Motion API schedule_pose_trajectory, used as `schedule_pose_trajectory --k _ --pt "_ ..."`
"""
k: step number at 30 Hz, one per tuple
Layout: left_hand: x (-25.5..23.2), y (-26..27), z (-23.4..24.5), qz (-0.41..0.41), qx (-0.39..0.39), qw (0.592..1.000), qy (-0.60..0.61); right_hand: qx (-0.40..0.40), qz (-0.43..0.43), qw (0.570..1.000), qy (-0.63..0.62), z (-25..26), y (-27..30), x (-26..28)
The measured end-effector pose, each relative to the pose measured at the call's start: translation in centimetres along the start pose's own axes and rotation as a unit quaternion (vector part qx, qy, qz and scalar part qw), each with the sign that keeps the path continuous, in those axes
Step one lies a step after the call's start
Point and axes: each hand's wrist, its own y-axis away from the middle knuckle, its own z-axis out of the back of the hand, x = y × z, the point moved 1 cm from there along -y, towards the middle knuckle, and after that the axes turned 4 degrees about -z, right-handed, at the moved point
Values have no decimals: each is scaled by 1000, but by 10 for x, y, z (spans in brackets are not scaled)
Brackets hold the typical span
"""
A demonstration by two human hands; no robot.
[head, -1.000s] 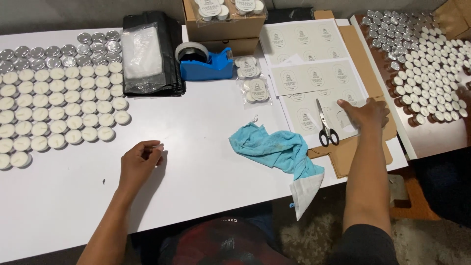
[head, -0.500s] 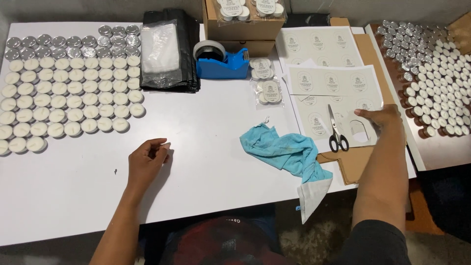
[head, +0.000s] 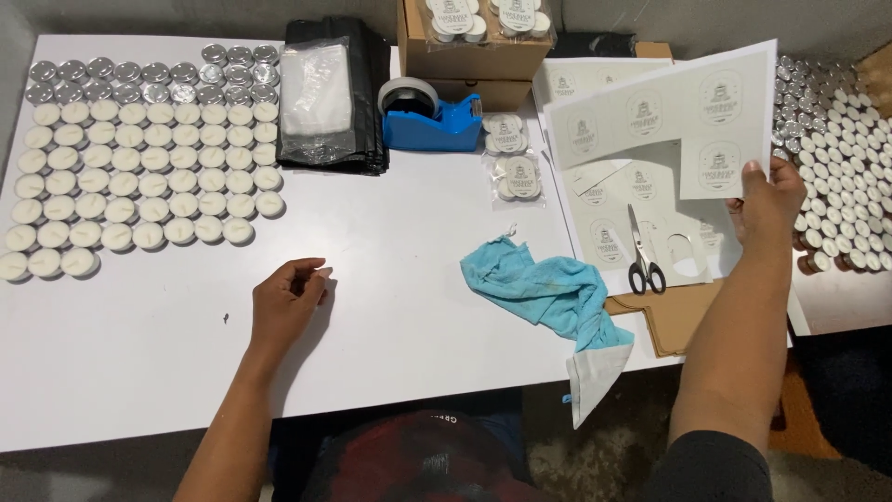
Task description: The person is using scissors to cut out circular labels from a printed sheet of paper on a work table.
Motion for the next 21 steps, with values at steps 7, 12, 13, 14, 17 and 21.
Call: schedule_pose_trajectory --k 7,12,13,14,17,21 --pt "-3 -4 4 22 -11 999 33 73 100 985 -119 15 -8 -19" --pt "5 -17 7 32 21 993 108 115 119 965 -204 17 17 -19" --pt "3 -18 8 32 19 993 108 117 119 965 -204 12 25 -16" --pt "1 -19 9 42 30 991 125 128 119 963 -206 8 33 -14" --pt "-7 -19 10 60 45 986 147 169 136 947 -237 -10 56 -8" --pt "-25 -13 11 75 56 986 141 273 157 908 -277 -42 115 17"
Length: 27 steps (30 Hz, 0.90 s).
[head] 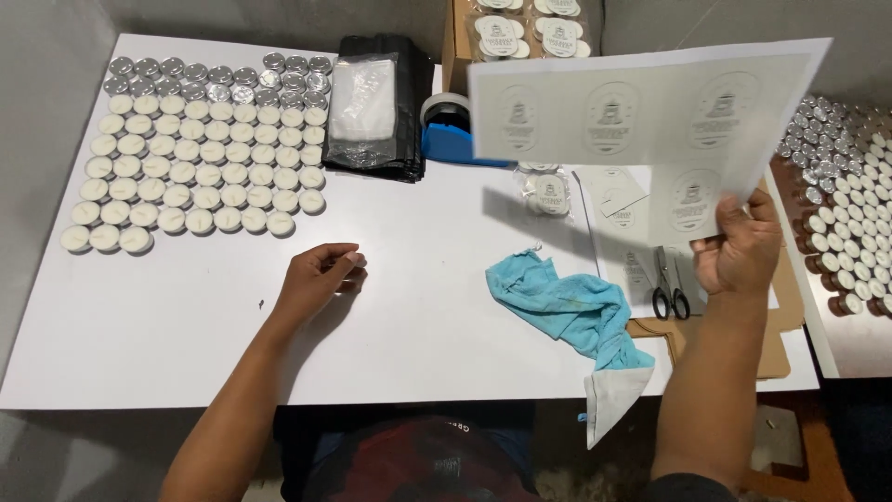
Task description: The person is using scissors to cut out circular labels from a printed sheet of paper on a work table.
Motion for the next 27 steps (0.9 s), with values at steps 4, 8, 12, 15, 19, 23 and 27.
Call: schedule_pose_trajectory --k 4,8,12,15,19,23,27 --pt "10 -9 1 5 14 997 -72 15 -46 997 -56 -40 9 -33" --pt "32 -25 0 -128 91 987 -25 55 -83 993 -58 -106 43 -48" --pt "38 -36 2 -202 111 972 40 110 -146 981 -70 -133 54 -78" --pt "41 -30 11 -233 120 960 103 119 -188 972 -68 -148 61 -92" --pt "35 -15 17 -255 169 933 187 134 -211 967 -57 -146 59 -101" --pt "45 -26 35 -206 238 887 337 159 -247 956 -14 -138 51 -90" --pt "43 -39 45 -126 326 843 408 214 -257 942 21 -144 41 -86"
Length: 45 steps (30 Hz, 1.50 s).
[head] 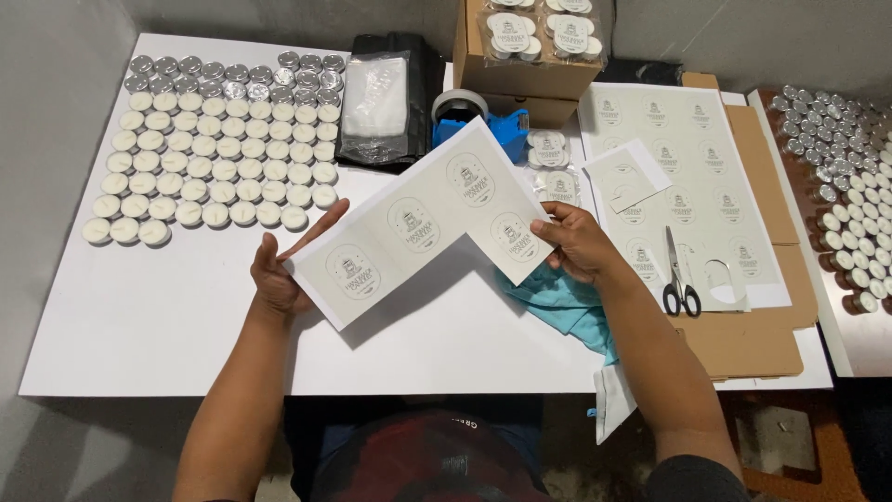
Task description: The person is using scissors to cut out circular labels from a printed sheet of paper on a work table.
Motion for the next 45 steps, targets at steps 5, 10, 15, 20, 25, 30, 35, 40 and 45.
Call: schedule_pose_trajectory --k 5,10,15,20,25,30,35,40,45 --pt "-8 -6 -4 67 81 989 102 27 -7 999 14 8 -12 16" --pt "17 -11 29 146 125 979 72 74 -52 994 53 12 -24 13" --pt "28 -32 -28 216 -115 898 -365 121 -77 975 168 -25 -17 19" --pt "35 -46 -32 177 -158 909 -343 27 5 952 306 -4 -3 19" --pt "25 -45 -40 119 -204 913 -333 -179 149 835 499 115 51 -6" --pt "19 -43 -44 94 -265 930 -237 -359 -194 763 502 115 119 19" --pt "19 -40 -50 97 -268 929 -238 -329 -154 753 548 173 117 -21" --pt "17 -37 -51 100 -279 925 -237 -329 -220 760 516 169 115 -12" --pt "22 -36 -33 77 -250 935 -239 -345 -217 727 553 172 108 -15"
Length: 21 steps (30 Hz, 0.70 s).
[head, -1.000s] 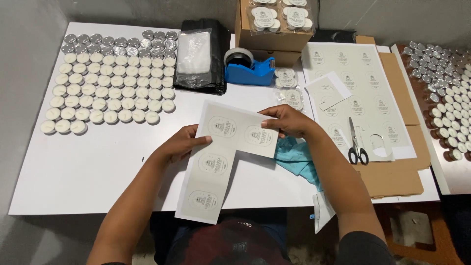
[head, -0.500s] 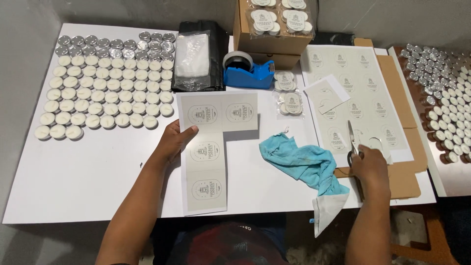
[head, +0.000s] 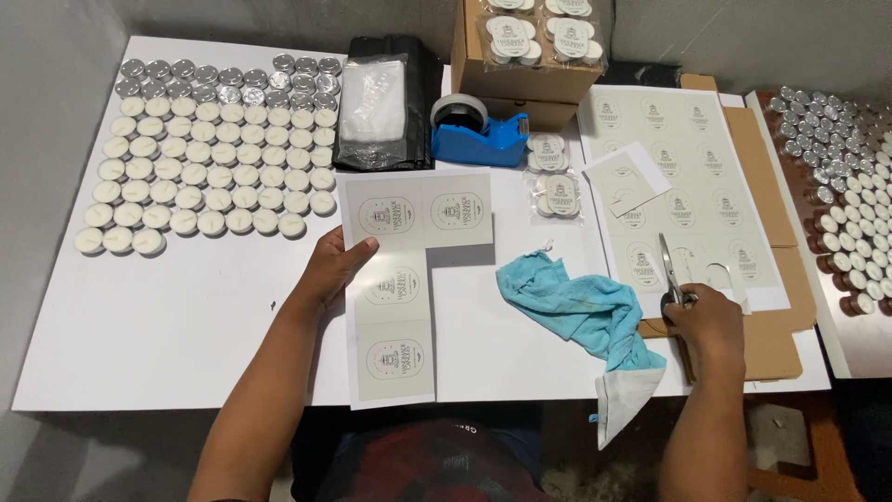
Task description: The person is using scissors to cut out circular labels from a printed sheet of paper on a work table.
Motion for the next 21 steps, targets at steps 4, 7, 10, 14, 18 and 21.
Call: schedule_pose_trajectory --k 4,7,10,14,18,21 --pt "-3 2 -2 3 -3 1000 -22 -31 5 999 7 0 1 -4" --pt "-3 4 -5 5 1 1000 -13 -72 -17 997 28 11 17 2" --pt "-3 4 -8 0 -7 1000 -21 -133 32 982 -128 27 62 28" --pt "1 5 -11 -37 -21 999 -13 -40 166 891 -420 16 122 70" --pt "8 -5 -2 -80 -21 996 -18 140 262 805 -514 -46 137 96" --pt "9 -7 -4 -75 -19 997 -5 224 268 797 -493 -84 149 120"
